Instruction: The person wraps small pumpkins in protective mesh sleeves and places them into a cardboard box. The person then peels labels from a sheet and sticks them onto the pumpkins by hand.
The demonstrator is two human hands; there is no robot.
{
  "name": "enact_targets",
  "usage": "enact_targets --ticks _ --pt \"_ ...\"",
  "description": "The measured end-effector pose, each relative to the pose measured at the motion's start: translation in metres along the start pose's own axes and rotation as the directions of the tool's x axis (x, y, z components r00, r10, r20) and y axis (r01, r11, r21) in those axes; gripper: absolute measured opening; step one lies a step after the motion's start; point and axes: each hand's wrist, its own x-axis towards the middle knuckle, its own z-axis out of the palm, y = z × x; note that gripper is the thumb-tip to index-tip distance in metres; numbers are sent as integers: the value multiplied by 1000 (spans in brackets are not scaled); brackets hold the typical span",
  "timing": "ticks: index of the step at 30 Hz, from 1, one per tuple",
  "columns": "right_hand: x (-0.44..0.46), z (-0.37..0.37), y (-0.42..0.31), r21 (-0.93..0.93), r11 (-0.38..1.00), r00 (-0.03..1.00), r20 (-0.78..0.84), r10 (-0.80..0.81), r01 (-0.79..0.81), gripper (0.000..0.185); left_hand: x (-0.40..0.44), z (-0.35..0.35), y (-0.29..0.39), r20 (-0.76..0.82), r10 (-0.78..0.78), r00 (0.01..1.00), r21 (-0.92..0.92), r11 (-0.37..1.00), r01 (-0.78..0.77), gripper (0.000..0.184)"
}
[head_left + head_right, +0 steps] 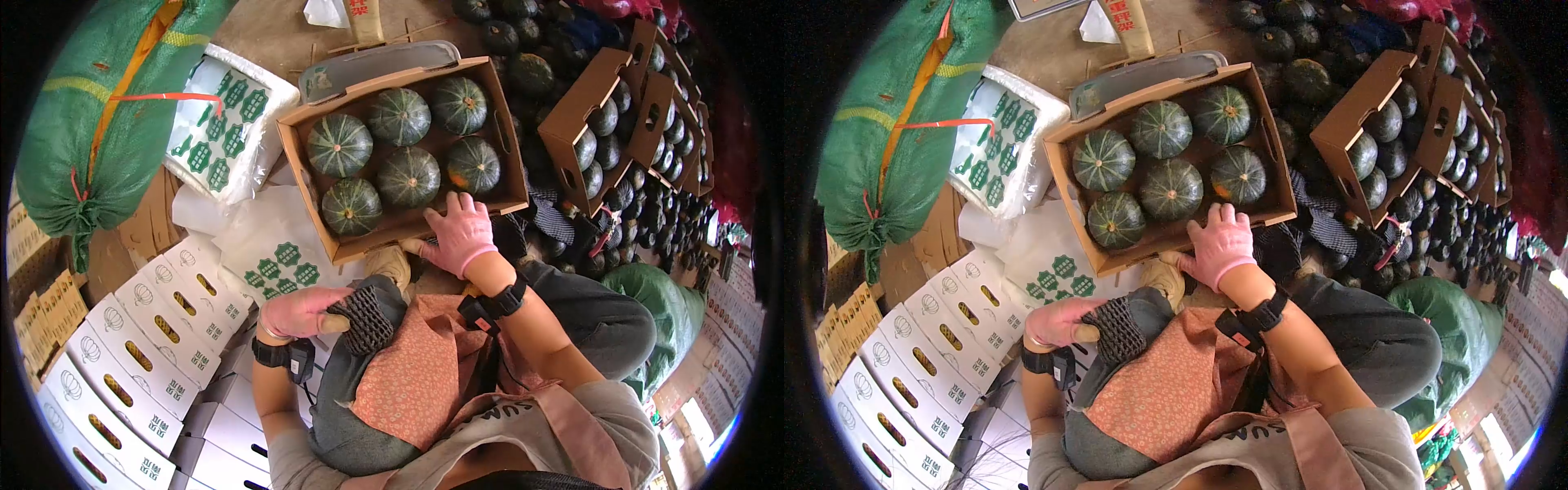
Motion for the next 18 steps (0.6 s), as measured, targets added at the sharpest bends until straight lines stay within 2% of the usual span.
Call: enact_targets --ticks 2,5,7,8,10,13,18 --pt "9 -4 -1 -53 995 985 144 91 -84 67 1 0 -5 -2 30 1000 -52 998 -30 36" --pt "18 -5 2 4 994 980 167 107 -109 78 -1 0 -17 9 25 1000 -97 995 -24 36" --pt "20 -8 2 31 991 976 179 124 -131 84 0 0 -5 -4 64 998 -2 998 -64 37" --pt "21 -8 3 30 992 977 178 114 -122 82 0 0 -1 -9 84 996 46 995 -84 37" --pt "22 -6 5 24 995 979 178 96 -102 78 0 0 -6 4 61 998 34 998 -61 37" --pt "19 2 9 89 993 994 84 71 -78 75 1 1 -15 -4 70 998 -30 997 -70 36" --pt "24 -4 5 66 994 984 163 72 -84 70 -1 2 -18 8 82 997 -45 996 -82 35"
